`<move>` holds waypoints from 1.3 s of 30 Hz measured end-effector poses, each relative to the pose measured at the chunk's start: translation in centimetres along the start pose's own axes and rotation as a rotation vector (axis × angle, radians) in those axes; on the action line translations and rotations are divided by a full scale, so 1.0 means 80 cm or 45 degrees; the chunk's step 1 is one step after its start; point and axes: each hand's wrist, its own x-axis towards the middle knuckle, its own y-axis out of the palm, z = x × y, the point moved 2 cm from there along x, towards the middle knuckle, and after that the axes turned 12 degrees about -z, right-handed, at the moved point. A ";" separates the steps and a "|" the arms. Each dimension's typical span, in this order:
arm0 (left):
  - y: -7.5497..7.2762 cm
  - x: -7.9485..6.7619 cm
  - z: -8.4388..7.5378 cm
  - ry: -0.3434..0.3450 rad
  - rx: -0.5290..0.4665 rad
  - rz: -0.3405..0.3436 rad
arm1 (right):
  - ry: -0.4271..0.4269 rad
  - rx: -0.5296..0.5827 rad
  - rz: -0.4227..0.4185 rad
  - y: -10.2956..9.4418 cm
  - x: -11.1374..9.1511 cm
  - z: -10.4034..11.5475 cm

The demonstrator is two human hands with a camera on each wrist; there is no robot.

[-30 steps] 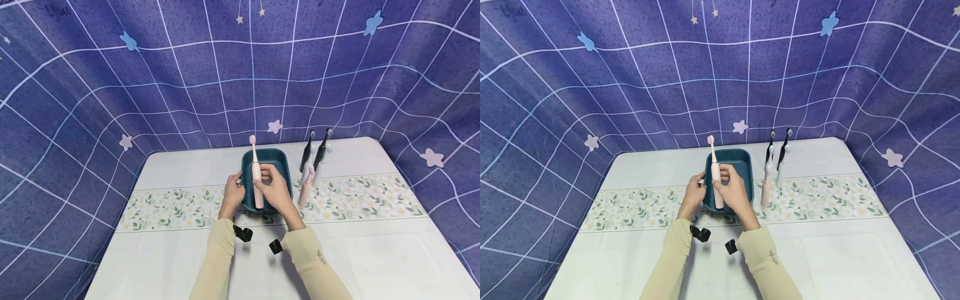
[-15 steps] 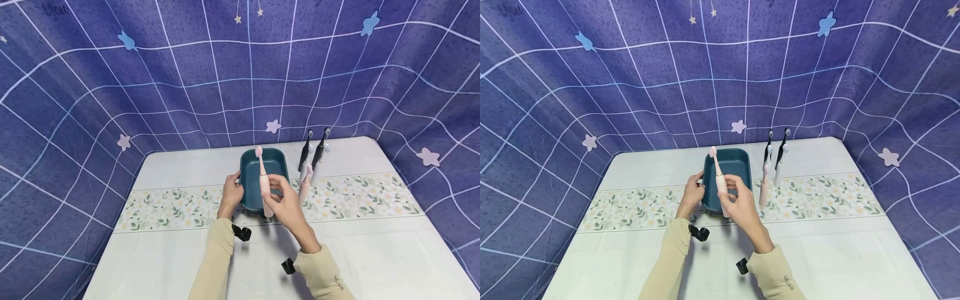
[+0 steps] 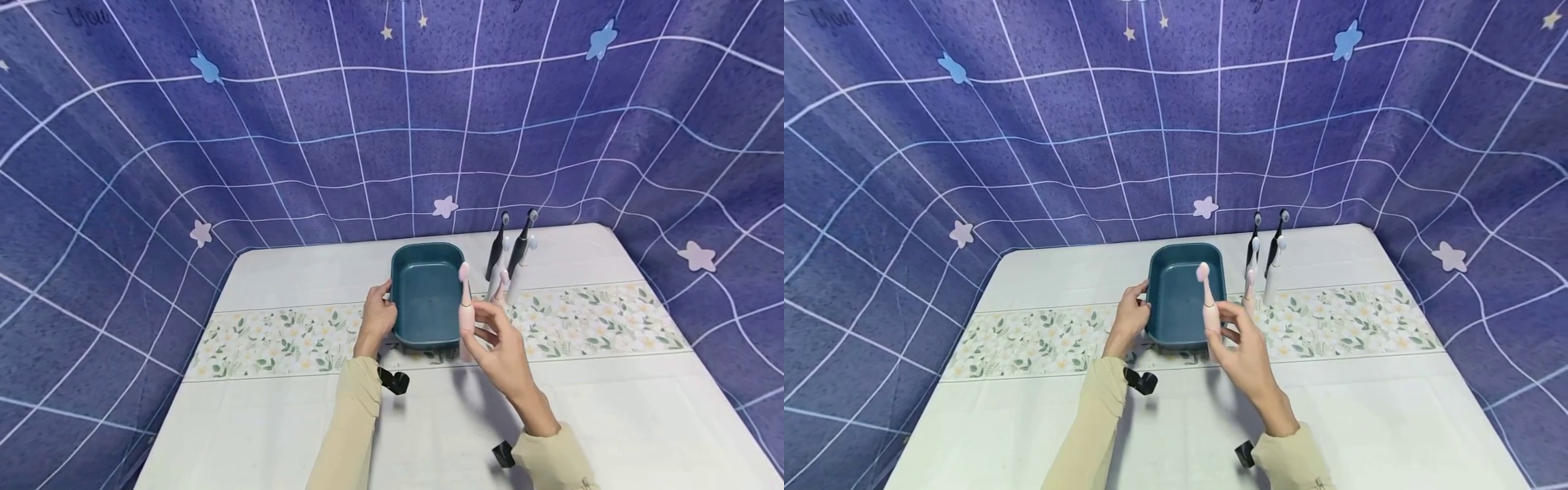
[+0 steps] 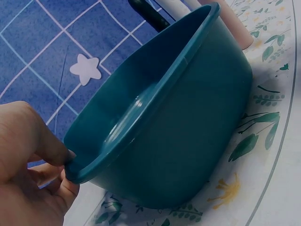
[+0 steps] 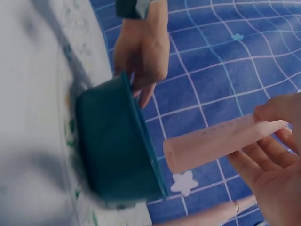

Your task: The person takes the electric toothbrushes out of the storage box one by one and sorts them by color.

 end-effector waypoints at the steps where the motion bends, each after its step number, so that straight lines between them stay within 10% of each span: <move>1: 0.000 0.000 0.000 -0.001 -0.003 -0.003 | -0.003 0.012 -0.004 -0.004 -0.001 -0.001; 21: -0.001 0.000 0.001 -0.021 -0.038 0.024 | -0.108 0.085 -0.157 -0.079 0.018 -0.026; 39: 0.000 0.000 0.000 -0.006 -0.018 0.016 | 0.017 -0.067 -0.150 -0.079 0.045 -0.077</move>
